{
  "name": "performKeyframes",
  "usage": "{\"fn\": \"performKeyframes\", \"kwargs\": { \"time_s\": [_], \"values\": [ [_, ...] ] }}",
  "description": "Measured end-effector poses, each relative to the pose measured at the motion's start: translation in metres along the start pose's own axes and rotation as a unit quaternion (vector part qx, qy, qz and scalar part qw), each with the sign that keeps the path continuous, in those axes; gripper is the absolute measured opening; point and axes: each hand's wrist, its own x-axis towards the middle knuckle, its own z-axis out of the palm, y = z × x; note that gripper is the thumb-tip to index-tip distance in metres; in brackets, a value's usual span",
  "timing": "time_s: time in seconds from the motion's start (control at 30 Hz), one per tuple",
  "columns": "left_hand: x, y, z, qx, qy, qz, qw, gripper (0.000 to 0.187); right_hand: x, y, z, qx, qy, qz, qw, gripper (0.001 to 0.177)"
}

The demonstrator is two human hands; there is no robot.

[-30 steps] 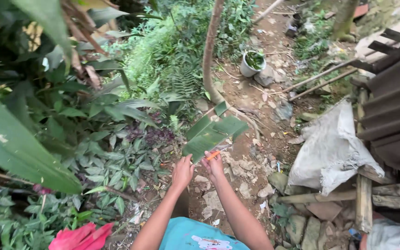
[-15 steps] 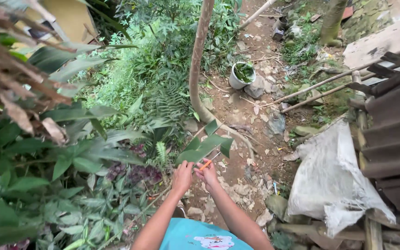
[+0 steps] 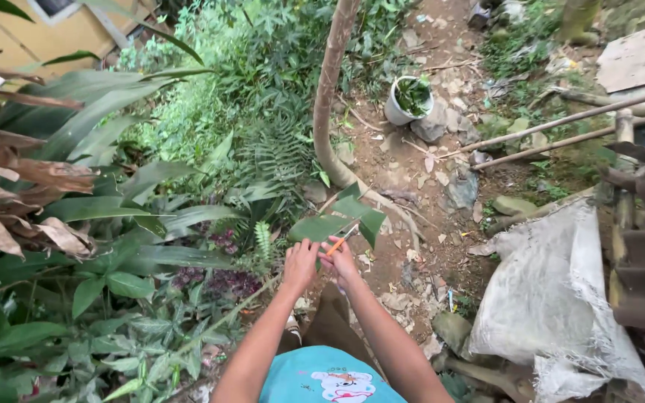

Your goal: Gathering leaves from different plants in an outdoor garden using scissors.

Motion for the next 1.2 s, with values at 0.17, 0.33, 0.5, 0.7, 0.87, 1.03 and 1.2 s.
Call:
{"fn": "performKeyframes", "kwargs": {
  "time_s": [0.17,0.33,0.5,0.7,0.87,1.03,1.2],
  "values": [
    [0.016,-0.029,0.043,0.129,-0.022,-0.044,0.990,0.047,0.050,0.012,-0.026,-0.042,-0.023,0.019,0.999,0.049],
    [0.008,-0.042,0.080,0.170,-0.167,-0.149,0.960,0.071,0.050,0.010,-0.051,-0.137,-0.028,0.037,0.989,0.052],
    [0.009,-0.019,0.097,0.075,-0.279,-0.253,0.923,0.048,0.037,0.010,-0.088,-0.135,-0.100,0.101,0.981,0.058],
    [0.030,0.022,0.142,-0.027,-0.264,-0.220,0.939,0.053,0.018,-0.049,-0.108,-0.164,-0.095,0.106,0.976,0.057],
    [0.069,0.057,0.153,-0.162,-0.206,-0.238,0.935,0.051,0.042,-0.088,-0.141,-0.171,-0.090,0.066,0.979,0.055],
    [0.114,0.081,0.171,-0.246,-0.153,-0.262,0.921,0.047,0.041,-0.139,-0.173,-0.165,-0.081,0.038,0.982,0.053],
    [0.172,0.105,0.184,-0.298,-0.107,-0.246,0.916,0.044,0.074,-0.151,-0.219,-0.090,-0.056,-0.036,0.994,0.049]
  ]
}}
